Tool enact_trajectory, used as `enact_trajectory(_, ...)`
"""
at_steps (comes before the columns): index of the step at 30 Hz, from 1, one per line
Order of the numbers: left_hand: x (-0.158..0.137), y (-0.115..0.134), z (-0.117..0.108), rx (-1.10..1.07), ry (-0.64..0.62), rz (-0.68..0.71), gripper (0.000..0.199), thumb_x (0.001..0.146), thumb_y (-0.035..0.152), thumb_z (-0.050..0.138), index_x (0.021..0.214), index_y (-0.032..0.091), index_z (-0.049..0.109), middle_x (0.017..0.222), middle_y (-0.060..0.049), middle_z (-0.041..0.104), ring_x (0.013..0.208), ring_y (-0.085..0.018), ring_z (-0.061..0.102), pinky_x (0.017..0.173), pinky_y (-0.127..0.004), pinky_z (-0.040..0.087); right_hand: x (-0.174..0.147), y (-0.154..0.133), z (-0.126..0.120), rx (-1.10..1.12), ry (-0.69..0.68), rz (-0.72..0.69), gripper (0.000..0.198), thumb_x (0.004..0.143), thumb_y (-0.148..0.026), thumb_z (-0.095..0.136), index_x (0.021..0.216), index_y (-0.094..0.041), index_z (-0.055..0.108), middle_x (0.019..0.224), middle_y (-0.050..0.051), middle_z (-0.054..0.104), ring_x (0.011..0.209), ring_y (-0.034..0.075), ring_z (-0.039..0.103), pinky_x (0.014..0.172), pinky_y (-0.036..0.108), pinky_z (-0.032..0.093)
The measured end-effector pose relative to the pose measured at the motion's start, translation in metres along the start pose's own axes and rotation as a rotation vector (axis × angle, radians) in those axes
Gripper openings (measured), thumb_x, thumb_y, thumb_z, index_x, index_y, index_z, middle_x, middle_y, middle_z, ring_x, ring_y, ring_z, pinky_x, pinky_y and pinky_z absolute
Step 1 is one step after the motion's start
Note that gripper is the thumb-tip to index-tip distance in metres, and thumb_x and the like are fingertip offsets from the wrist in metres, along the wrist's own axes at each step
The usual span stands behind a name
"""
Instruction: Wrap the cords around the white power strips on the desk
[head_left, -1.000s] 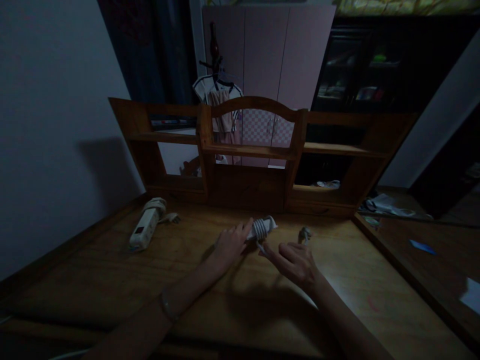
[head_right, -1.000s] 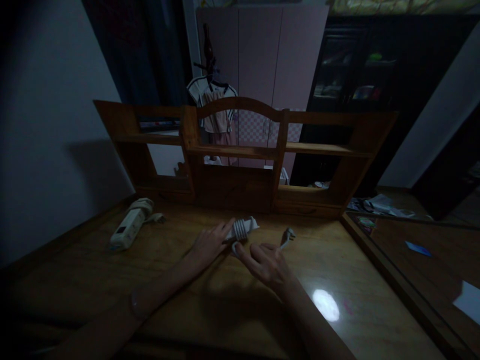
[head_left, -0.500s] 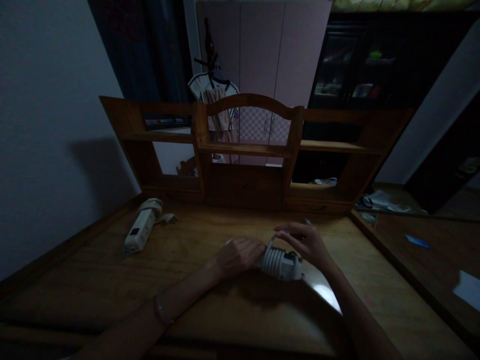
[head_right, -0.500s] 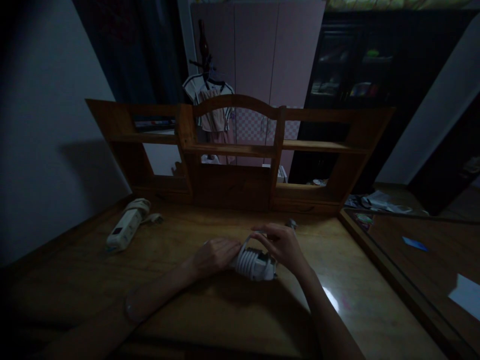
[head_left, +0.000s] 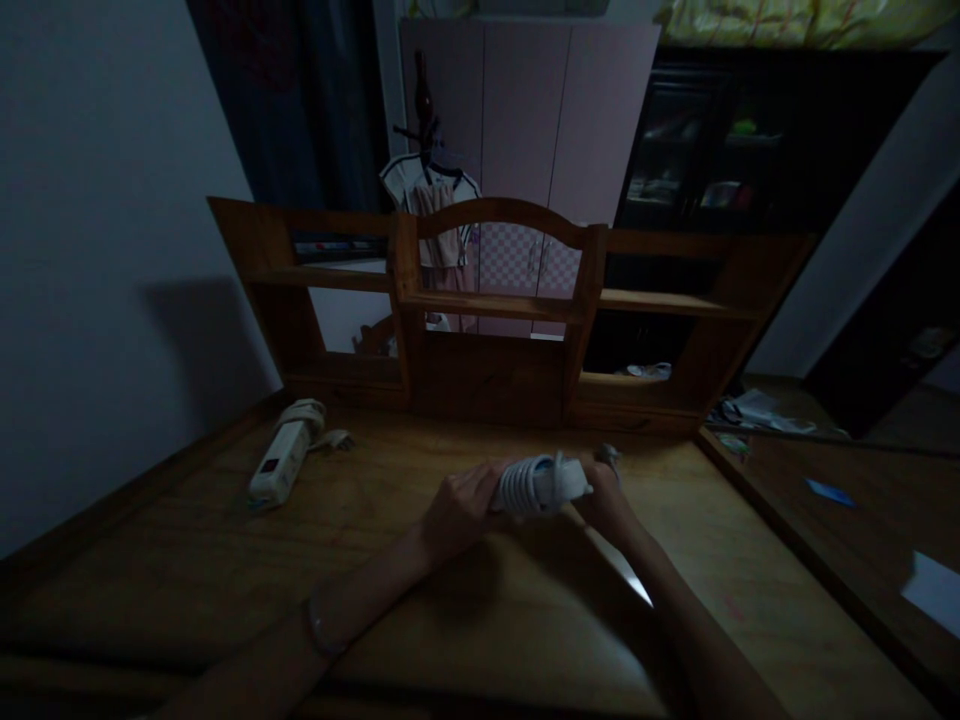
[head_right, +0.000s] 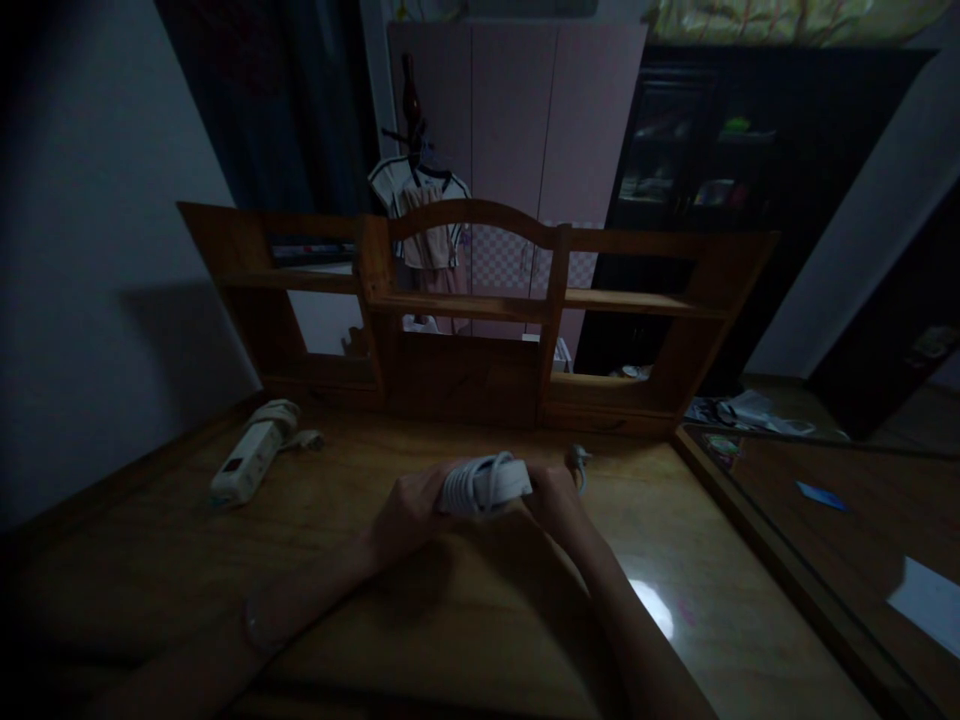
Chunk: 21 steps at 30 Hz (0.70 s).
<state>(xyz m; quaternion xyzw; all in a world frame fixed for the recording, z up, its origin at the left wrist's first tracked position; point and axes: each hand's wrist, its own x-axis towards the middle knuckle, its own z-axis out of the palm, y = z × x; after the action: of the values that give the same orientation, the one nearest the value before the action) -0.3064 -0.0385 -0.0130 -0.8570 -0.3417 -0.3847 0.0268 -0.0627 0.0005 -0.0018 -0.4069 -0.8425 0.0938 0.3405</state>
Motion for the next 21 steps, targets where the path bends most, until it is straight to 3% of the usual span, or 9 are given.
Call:
enact_trajectory(5, 0.006, -0.005, 0.005, -0.081, 0.142, -0.334, 0.048, 0.078, 0.035, 0.064, 0.120, 0.018, 0.048, 0.102, -0.009, 0.066, 0.088, -0.022, 0.065, 0.074, -0.031, 0.052, 0.001, -0.009, 0.008, -0.135, 0.042, -0.077, 0.026, 0.093, -0.029, 0.043, 0.083, -0.018, 0.064, 0.072, 0.006, 0.067, 0.062, 0.015, 0.061, 0.056, 0.022, 0.034)
enact_trajectory(12, 0.019, -0.018, 0.006, -0.468, 0.168, -0.732, 0.045, 0.072, 0.049, 0.067, 0.102, 0.015, 0.061, 0.090, -0.007, 0.070, 0.079, -0.021, 0.066, 0.065, -0.026, 0.051, -0.001, -0.015, 0.007, -0.352, 0.095, -0.126, 0.025, 0.094, -0.033, 0.045, 0.083, -0.019, 0.062, 0.066, 0.002, 0.066, 0.053, 0.011, 0.057, 0.052, 0.023, 0.027)
enact_trajectory(16, 0.015, -0.035, 0.011, -0.854, 0.152, -0.957, 0.051, 0.073, 0.055, 0.063, 0.099, 0.011, 0.061, 0.082, -0.010, 0.069, 0.063, -0.017, 0.065, 0.053, -0.024, 0.049, -0.004, -0.012, 0.008, -0.373, 0.193, -0.103, 0.023, 0.092, -0.035, 0.049, 0.081, -0.019, 0.062, 0.065, 0.000, 0.065, 0.052, 0.010, 0.056, 0.052, 0.023, 0.028)
enact_trajectory(21, 0.011, -0.040, 0.019, -1.076, 0.127, -1.120, 0.049, 0.075, 0.056, 0.061, 0.092, 0.010, 0.063, 0.073, -0.009, 0.068, 0.059, -0.014, 0.064, 0.050, -0.021, 0.049, -0.004, -0.015, 0.009, -0.359, 0.272, -0.217, 0.017, 0.091, -0.031, 0.054, 0.082, -0.018, 0.061, 0.066, -0.001, 0.063, 0.054, 0.009, 0.056, 0.054, 0.023, 0.031)
